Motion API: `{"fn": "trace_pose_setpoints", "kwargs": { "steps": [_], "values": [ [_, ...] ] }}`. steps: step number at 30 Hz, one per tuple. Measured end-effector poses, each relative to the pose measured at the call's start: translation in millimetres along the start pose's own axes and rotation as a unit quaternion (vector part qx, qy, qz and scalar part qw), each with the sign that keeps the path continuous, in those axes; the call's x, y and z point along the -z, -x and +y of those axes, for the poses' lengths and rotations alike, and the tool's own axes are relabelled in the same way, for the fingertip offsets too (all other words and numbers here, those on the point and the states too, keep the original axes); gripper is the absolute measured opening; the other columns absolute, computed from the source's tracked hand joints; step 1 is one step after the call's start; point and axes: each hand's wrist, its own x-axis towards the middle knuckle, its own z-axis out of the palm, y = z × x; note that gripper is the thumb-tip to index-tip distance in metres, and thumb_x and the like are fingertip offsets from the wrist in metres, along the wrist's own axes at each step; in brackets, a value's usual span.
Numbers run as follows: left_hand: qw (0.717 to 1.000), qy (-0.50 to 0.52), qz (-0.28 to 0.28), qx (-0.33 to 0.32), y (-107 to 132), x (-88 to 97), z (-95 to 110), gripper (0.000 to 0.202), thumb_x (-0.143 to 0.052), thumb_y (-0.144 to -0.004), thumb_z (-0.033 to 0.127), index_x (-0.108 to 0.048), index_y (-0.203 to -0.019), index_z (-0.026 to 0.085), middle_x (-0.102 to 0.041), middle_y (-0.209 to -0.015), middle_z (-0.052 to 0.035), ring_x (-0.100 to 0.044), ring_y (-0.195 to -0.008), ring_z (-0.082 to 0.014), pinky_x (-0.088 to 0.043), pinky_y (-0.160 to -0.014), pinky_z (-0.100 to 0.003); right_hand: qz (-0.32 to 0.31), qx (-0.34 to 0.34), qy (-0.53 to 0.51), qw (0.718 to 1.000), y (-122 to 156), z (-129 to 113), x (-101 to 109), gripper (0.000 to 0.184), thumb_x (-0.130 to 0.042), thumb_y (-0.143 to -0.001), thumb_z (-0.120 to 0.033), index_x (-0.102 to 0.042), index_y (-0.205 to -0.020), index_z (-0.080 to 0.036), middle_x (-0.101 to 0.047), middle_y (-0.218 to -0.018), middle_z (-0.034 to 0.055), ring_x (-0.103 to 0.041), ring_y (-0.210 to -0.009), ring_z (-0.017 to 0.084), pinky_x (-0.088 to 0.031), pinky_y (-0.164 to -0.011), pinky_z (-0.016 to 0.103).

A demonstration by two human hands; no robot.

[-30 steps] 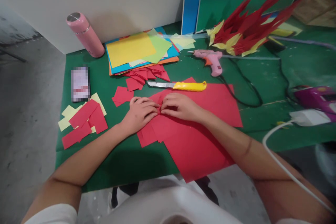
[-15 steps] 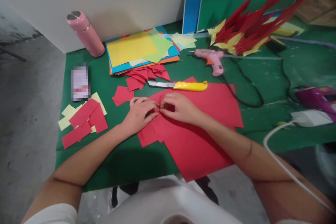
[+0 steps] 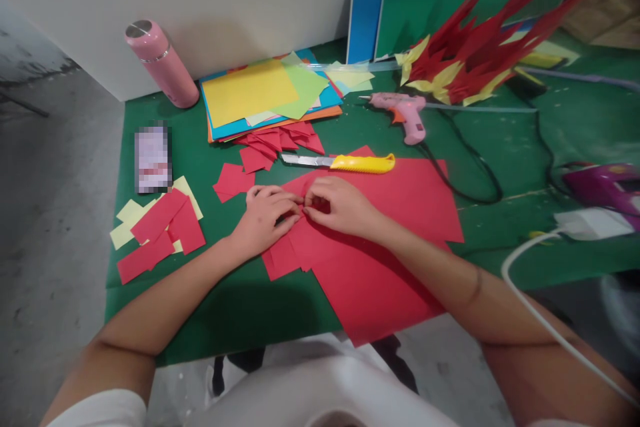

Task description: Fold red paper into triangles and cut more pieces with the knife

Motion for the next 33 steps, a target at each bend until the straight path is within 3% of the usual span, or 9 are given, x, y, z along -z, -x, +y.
{"fn": "trace_pose_setpoints", "kwargs": {
  "steps": [14,22,28,33],
  "values": [
    [0.999,-0.035,-0.011,-0.023,1.2,3.0,2.0,0.015,-0.056,-0.094,0.024,-0.069,-0.088,0.023,-0.074,-0.115,-0.0011,-0.059,-0.107,-0.0223,-0.028,-0.100,-0.047,-0.008,-0.018,0.008,1.000,-0.3,-0.9,-1.2,0.011,-0.058,-0.082,-0.021,-0.053,-0.071,-0.021,-0.061,-0.076,0.0044,-0.055,-0.075,0.019,-0.039,-0.067,0.031],
    [1.000,0.000,-0.010,-0.017,2.3,4.8,-1.1,0.016,-0.053,-0.093,0.025,-0.068,-0.089,0.023,-0.074,-0.113,-0.0038,-0.059,-0.108,-0.0241,-0.033,-0.098,-0.048,-0.001,-0.019,0.007,1.000,0.0,-0.7,-2.6,0.012,-0.058,-0.081,-0.021,-0.052,-0.070,-0.021,-0.060,-0.075,0.0033,-0.053,-0.073,0.018,-0.037,-0.066,0.031],
    [0.998,-0.025,-0.027,-0.045,4.6,8.9,-1.4,0.024,-0.048,-0.082,0.009,-0.067,-0.088,0.023,-0.073,-0.119,-0.0028,-0.059,-0.107,-0.0234,-0.030,-0.102,-0.051,-0.005,-0.013,0.002,1.000,0.1,-0.9,-1.3,0.012,-0.057,-0.081,-0.020,-0.052,-0.071,-0.021,-0.060,-0.074,0.0032,-0.053,-0.073,0.018,-0.037,-0.067,0.031],
    [0.994,-0.046,-0.053,-0.082,5.2,14.0,-3.6,0.031,-0.042,-0.081,0.005,-0.066,-0.090,0.023,-0.070,-0.126,-0.0015,-0.057,-0.110,-0.0245,-0.027,-0.104,-0.055,-0.004,-0.007,-0.005,1.000,0.0,0.4,-1.7,0.013,-0.057,-0.083,-0.022,-0.052,-0.071,-0.021,-0.060,-0.075,0.0038,-0.054,-0.074,0.019,-0.037,-0.067,0.031]
  ]
}}
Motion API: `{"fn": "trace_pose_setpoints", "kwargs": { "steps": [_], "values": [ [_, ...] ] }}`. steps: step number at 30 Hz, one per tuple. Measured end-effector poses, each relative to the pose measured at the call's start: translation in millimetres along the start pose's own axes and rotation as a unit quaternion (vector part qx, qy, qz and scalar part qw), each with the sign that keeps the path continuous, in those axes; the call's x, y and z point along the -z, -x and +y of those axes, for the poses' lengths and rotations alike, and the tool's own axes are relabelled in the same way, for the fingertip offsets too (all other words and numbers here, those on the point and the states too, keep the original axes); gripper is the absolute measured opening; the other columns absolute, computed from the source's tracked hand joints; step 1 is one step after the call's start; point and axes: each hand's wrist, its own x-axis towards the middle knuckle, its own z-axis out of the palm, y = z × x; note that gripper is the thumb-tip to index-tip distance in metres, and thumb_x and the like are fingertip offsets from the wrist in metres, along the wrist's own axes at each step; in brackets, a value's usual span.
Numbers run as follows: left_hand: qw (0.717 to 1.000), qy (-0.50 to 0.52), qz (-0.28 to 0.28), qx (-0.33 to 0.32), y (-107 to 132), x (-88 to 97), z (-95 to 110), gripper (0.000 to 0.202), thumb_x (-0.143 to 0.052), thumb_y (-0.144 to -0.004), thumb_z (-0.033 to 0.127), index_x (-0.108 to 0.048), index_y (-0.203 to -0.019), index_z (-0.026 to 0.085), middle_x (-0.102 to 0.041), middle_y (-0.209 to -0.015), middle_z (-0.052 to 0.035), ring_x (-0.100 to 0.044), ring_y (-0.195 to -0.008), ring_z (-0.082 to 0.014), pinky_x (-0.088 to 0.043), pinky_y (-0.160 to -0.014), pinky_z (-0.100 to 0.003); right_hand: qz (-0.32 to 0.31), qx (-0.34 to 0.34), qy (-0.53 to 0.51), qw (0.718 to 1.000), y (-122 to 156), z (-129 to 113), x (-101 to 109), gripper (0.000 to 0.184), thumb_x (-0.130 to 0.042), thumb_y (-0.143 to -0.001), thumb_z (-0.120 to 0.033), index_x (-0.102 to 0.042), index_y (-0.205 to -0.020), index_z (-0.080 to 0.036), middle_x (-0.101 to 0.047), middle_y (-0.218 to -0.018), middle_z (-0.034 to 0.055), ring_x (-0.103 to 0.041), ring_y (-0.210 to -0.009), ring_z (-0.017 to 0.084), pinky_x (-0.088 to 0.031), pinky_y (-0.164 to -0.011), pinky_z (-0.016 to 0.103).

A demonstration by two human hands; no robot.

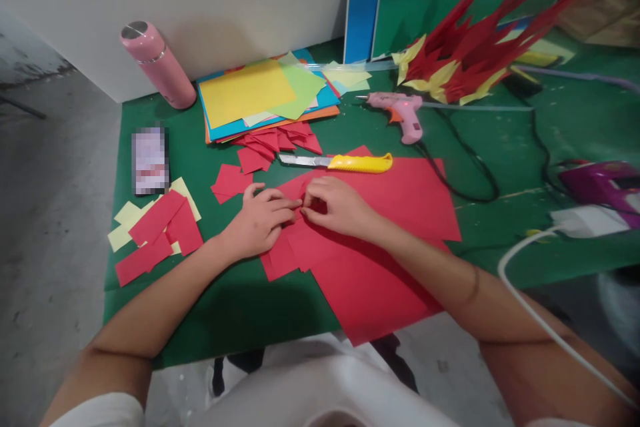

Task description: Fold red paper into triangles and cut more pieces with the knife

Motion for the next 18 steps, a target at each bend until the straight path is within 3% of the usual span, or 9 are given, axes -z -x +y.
{"fn": "trace_pose_setpoints", "kwargs": {
  "steps": [5,11,18],
  "values": [
    [0.999,0.009,-0.024,0.022,-0.1,1.1,-2.1,0.033,-0.041,-0.074,0.001,-0.064,-0.087,0.022,-0.069,-0.128,-0.0019,-0.059,-0.107,-0.0225,-0.029,-0.106,-0.053,0.002,-0.002,-0.001,1.000,-0.3,0.2,-0.6,0.014,-0.058,-0.082,-0.020,-0.051,-0.070,-0.021,-0.059,-0.074,0.0032,-0.053,-0.073,0.018,-0.036,-0.066,0.030],
    [0.999,-0.027,-0.007,-0.020,2.9,-2.8,-5.4,0.047,-0.040,-0.078,0.001,-0.067,-0.108,0.025,-0.069,-0.127,-0.0005,-0.058,-0.107,-0.0233,-0.026,-0.107,-0.055,-0.001,-0.007,-0.011,1.000,-0.3,-1.1,0.0,0.014,-0.059,-0.082,-0.019,-0.051,-0.070,-0.021,-0.060,-0.075,0.0031,-0.054,-0.074,0.018,-0.037,-0.067,0.030],
    [0.996,-0.071,-0.004,-0.055,2.8,-2.3,-6.2,0.037,-0.042,-0.085,0.004,-0.070,-0.099,0.024,-0.069,-0.127,-0.0032,-0.060,-0.104,-0.0229,-0.028,-0.106,-0.056,-0.004,-0.021,-0.018,1.000,-0.8,-1.5,-0.2,0.014,-0.058,-0.080,-0.017,-0.050,-0.070,-0.021,-0.060,-0.076,0.0032,-0.053,-0.075,0.018,-0.038,-0.068,0.030]
  ]
}}
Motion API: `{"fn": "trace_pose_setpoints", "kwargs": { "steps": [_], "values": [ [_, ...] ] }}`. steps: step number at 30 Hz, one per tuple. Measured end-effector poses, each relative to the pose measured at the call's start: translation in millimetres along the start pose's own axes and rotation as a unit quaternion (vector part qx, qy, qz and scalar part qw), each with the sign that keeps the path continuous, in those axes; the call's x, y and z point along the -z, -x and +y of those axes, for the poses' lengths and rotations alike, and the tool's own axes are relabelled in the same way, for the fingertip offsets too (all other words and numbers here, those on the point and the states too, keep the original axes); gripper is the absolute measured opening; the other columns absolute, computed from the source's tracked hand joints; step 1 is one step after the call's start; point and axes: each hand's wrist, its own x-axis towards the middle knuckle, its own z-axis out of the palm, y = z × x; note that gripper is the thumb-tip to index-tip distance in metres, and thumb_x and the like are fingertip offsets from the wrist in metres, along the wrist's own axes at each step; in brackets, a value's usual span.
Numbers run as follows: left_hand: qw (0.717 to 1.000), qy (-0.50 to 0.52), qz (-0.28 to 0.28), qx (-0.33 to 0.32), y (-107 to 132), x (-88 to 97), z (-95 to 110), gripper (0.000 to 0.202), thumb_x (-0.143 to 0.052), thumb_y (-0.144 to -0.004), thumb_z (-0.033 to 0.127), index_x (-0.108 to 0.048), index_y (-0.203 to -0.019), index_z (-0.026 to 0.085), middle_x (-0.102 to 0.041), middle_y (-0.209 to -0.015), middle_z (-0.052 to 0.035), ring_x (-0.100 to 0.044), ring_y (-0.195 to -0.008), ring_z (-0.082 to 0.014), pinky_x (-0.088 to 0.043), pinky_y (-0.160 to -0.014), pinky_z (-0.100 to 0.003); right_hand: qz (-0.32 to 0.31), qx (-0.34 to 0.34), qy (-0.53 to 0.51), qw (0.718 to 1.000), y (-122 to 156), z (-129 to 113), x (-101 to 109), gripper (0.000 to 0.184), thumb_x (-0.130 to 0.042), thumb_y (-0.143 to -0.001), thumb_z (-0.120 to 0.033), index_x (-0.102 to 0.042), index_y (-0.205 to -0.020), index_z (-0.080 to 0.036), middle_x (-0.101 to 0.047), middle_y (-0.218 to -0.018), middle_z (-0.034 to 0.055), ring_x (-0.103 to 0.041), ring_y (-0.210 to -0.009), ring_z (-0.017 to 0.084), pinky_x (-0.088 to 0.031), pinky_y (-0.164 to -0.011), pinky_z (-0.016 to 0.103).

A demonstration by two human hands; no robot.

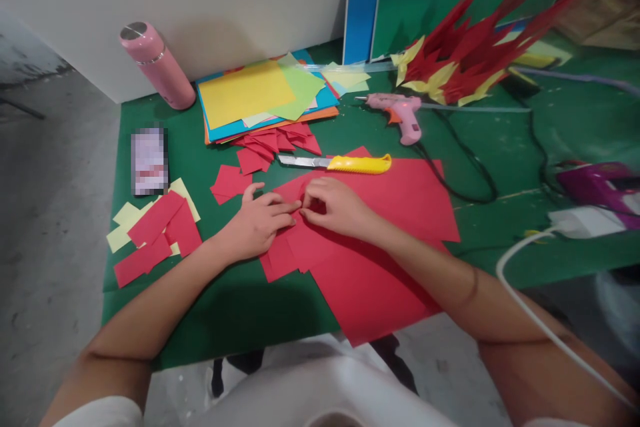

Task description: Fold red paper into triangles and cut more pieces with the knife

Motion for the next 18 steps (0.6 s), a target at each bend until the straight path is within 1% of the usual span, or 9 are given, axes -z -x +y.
{"fn": "trace_pose_setpoints", "kwargs": {
  "steps": [3,5,8,11,15,18],
  "values": [
    [1.000,-0.019,0.004,-0.012,-0.6,0.1,1.2,0.034,-0.043,-0.086,0.004,-0.070,-0.094,0.023,-0.069,-0.127,-0.0031,-0.060,-0.104,-0.0224,-0.027,-0.107,-0.056,0.001,0.004,-0.001,1.000,-0.5,-0.3,-0.5,0.014,-0.059,-0.081,-0.017,-0.050,-0.070,-0.021,-0.059,-0.075,0.0027,-0.052,-0.074,0.018,-0.037,-0.068,0.030],
    [0.999,-0.027,0.011,-0.016,-0.7,-0.4,2.3,0.032,-0.044,-0.085,0.003,-0.069,-0.092,0.023,-0.069,-0.127,-0.0021,-0.060,-0.103,-0.0220,-0.026,-0.108,-0.056,0.000,0.004,-0.008,1.000,-0.1,-1.3,-0.3,0.011,-0.059,-0.081,-0.017,-0.052,-0.074,-0.021,-0.059,-0.076,0.0022,-0.051,-0.073,0.017,-0.037,-0.068,0.029],
    [0.999,-0.031,0.022,-0.009,-0.5,-1.5,3.7,0.032,-0.044,-0.084,0.002,-0.068,-0.090,0.023,-0.069,-0.127,-0.0010,-0.060,-0.105,-0.0223,-0.026,-0.107,-0.057,0.005,-0.006,-0.026,1.000,1.6,-3.2,1.5,0.008,-0.060,-0.081,-0.016,-0.054,-0.082,-0.021,-0.059,-0.077,0.0015,-0.051,-0.072,0.016,-0.037,-0.067,0.029],
    [0.999,-0.029,0.024,-0.002,-0.2,-2.6,4.0,0.032,-0.045,-0.083,0.002,-0.068,-0.090,0.023,-0.069,-0.128,-0.0010,-0.059,-0.108,-0.0235,-0.028,-0.106,-0.057,0.013,-0.014,-0.025,1.000,3.5,-3.6,5.1,0.008,-0.060,-0.083,-0.017,-0.053,-0.085,-0.021,-0.062,-0.082,0.0026,-0.052,-0.076,0.017,-0.037,-0.069,0.030],
    [0.999,-0.032,0.023,-0.010,-0.5,-3.4,2.7,0.028,-0.046,-0.088,0.006,-0.069,-0.091,0.022,-0.069,-0.127,-0.0036,-0.060,-0.112,-0.0243,-0.033,-0.104,-0.056,0.008,-0.014,0.005,1.000,4.1,-1.6,8.3,0.009,-0.063,-0.085,-0.021,-0.054,-0.084,-0.021,-0.064,-0.086,0.0033,-0.052,-0.081,0.019,-0.036,-0.075,0.032],
    [0.999,-0.031,0.022,-0.025,-1.5,-3.2,1.3,0.028,-0.044,-0.090,0.007,-0.069,-0.091,0.021,-0.069,-0.127,-0.0056,-0.059,-0.120,-0.0254,-0.033,-0.106,-0.056,-0.005,-0.014,0.016,1.000,4.3,1.3,9.3,0.008,-0.062,-0.086,-0.017,-0.055,-0.085,-0.021,-0.064,-0.088,0.0028,-0.053,-0.083,0.019,-0.035,-0.078,0.033]
  ]
}}
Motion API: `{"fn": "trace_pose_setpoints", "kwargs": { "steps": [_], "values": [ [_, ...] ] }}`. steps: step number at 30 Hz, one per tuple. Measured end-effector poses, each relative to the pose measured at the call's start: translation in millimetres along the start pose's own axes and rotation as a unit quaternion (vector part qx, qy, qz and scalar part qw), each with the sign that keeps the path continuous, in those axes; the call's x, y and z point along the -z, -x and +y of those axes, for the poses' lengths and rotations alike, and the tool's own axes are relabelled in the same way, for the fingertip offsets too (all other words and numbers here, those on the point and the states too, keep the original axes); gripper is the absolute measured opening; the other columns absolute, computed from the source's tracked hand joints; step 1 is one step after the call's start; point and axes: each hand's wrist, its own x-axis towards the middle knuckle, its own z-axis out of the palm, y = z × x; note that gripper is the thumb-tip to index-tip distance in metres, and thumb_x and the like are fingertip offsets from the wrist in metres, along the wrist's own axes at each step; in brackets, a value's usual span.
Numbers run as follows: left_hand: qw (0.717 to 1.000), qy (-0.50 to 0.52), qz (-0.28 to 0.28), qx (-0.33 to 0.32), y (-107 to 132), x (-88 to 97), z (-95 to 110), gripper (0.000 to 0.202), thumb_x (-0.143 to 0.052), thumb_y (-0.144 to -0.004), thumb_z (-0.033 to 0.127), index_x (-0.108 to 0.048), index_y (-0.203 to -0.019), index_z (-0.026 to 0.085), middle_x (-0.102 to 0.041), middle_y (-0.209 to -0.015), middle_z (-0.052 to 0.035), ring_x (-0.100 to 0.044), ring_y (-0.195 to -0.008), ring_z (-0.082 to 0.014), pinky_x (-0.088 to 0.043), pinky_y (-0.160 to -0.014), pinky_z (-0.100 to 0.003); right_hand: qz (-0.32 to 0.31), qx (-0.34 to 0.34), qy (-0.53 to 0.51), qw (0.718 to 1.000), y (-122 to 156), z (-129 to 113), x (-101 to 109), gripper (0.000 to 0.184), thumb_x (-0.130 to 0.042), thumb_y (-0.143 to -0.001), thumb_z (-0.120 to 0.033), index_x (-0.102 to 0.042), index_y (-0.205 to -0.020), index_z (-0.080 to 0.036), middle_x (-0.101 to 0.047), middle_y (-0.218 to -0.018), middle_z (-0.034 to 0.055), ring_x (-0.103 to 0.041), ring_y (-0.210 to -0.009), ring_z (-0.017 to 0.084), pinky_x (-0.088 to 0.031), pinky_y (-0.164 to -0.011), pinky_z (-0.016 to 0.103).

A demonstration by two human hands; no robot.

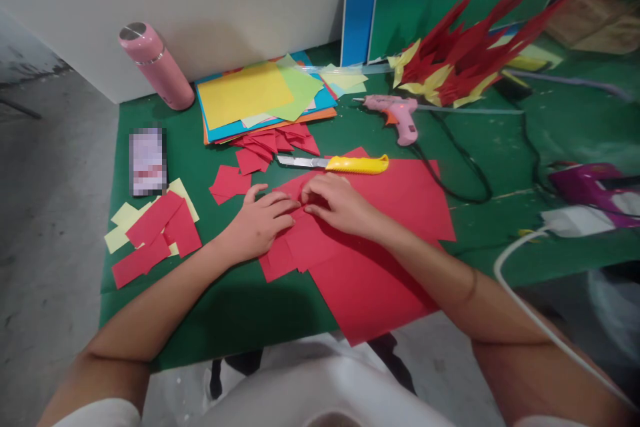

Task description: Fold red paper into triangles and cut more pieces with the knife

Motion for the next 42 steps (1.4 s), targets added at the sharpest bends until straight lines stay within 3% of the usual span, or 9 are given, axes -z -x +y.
{"fn": "trace_pose_setpoints", "kwargs": {
  "steps": [4,8,14,18,22,28,31,37,42],
  "values": [
    [0.999,0.029,-0.030,-0.006,-1.6,1.4,-2.4,0.033,-0.040,-0.091,0.005,-0.069,-0.094,0.020,-0.063,-0.136,-0.0066,-0.050,-0.135,-0.0261,-0.032,-0.111,-0.056,0.002,-0.004,0.009,1.000,1.9,9.9,6.5,0.010,-0.058,-0.085,-0.012,-0.057,-0.083,-0.021,-0.064,-0.086,0.0030,-0.054,-0.084,0.019,-0.036,-0.077,0.033],
    [0.997,0.055,-0.051,-0.015,-1.6,0.7,-6.6,0.034,-0.040,-0.090,0.005,-0.069,-0.097,0.020,-0.061,-0.138,-0.0082,-0.046,-0.139,-0.0266,-0.031,-0.114,-0.058,0.003,0.002,0.000,1.000,5.4,20.6,17.4,0.011,-0.056,-0.085,-0.012,-0.059,-0.079,-0.021,-0.063,-0.082,0.0036,-0.055,-0.081,0.019,-0.040,-0.076,0.032],
    [0.996,0.064,-0.031,-0.049,2.2,-4.6,-16.7,0.041,-0.041,-0.087,0.002,-0.071,-0.107,0.022,-0.065,-0.133,-0.0074,-0.051,-0.135,-0.0247,-0.031,-0.117,-0.056,-0.019,0.042,0.004,0.999,9.0,22.5,23.8,0.022,-0.047,-0.094,-0.018,-0.068,-0.086,-0.022,-0.063,-0.089,0.0060,-0.059,-0.086,0.019,-0.045,-0.075,0.032],
    [0.995,0.058,-0.013,-0.085,3.5,-5.1,-20.7,0.050,-0.040,-0.084,-0.002,-0.069,-0.115,0.024,-0.064,-0.133,-0.0085,-0.055,-0.131,-0.0245,-0.034,-0.115,-0.057,0.026,0.070,0.067,0.995,8.3,24.1,24.8,0.029,-0.043,-0.095,-0.018,-0.071,-0.091,-0.021,-0.064,-0.091,0.0086,-0.060,-0.087,0.021,-0.046,-0.074,0.033],
    [0.994,0.064,-0.037,-0.086,2.1,-3.7,-19.6,0.056,-0.040,-0.080,-0.004,-0.068,-0.119,0.024,-0.064,-0.132,-0.0100,-0.052,-0.134,-0.0235,-0.031,-0.117,-0.057,0.069,0.029,0.138,0.988,9.8,25.0,27.6,0.028,-0.042,-0.095,-0.019,-0.070,-0.097,-0.021,-0.069,-0.097,0.0100,-0.063,-0.091,0.023,-0.048,-0.075,0.035],
    [0.993,0.087,-0.055,-0.058,0.3,-3.3,-14.0,0.057,-0.038,-0.082,-0.003,-0.060,-0.131,0.018,-0.065,-0.130,-0.0101,-0.048,-0.137,-0.0239,-0.022,-0.121,-0.057,0.033,-0.004,0.185,0.982,13.8,23.0,35.2,0.027,-0.047,-0.097,-0.032,-0.071,-0.092,-0.021,-0.075,-0.098,0.0093,-0.067,-0.091,0.026,-0.048,-0.075,0.038],
    [0.994,0.075,-0.060,-0.049,0.3,-4.2,-11.3,0.055,-0.038,-0.083,-0.002,-0.060,-0.130,0.017,-0.065,-0.127,-0.0102,-0.044,-0.141,-0.0244,-0.020,-0.122,-0.057,0.016,0.004,0.172,0.985,14.0,21.4,36.8,0.027,-0.049,-0.096,-0.036,-0.071,-0.094,-0.021,-0.074,-0.099,0.0105,-0.066,-0.092,0.026,-0.048,-0.076,0.038],
    [0.996,0.058,-0.065,-0.034,-0.2,-5.1,-9.6,0.046,-0.036,-0.094,0.007,-0.058,-0.132,0.019,-0.058,-0.138,-0.0136,-0.049,-0.136,-0.0220,-0.036,-0.115,-0.048,0.042,-0.011,0.088,0.995,10.0,17.2,25.4,0.027,-0.059,-0.091,-0.043,-0.069,-0.096,-0.018,-0.072,-0.088,0.0093,-0.064,-0.080,0.023,-0.045,-0.070,0.033],
    [0.996,0.051,-0.065,-0.030,-0.8,-3.2,-8.7,0.039,-0.040,-0.100,0.026,-0.057,-0.135,0.022,-0.054,-0.143,-0.0139,-0.047,-0.136,-0.0251,-0.030,-0.114,-0.050,0.075,-0.071,0.059,0.993,4.1,12.6,12.8,0.026,-0.059,-0.090,-0.041,-0.062,-0.076,-0.020,-0.064,-0.071,0.0033,-0.056,-0.066,0.017,-0.036,-0.060,0.029]
  ]
}}
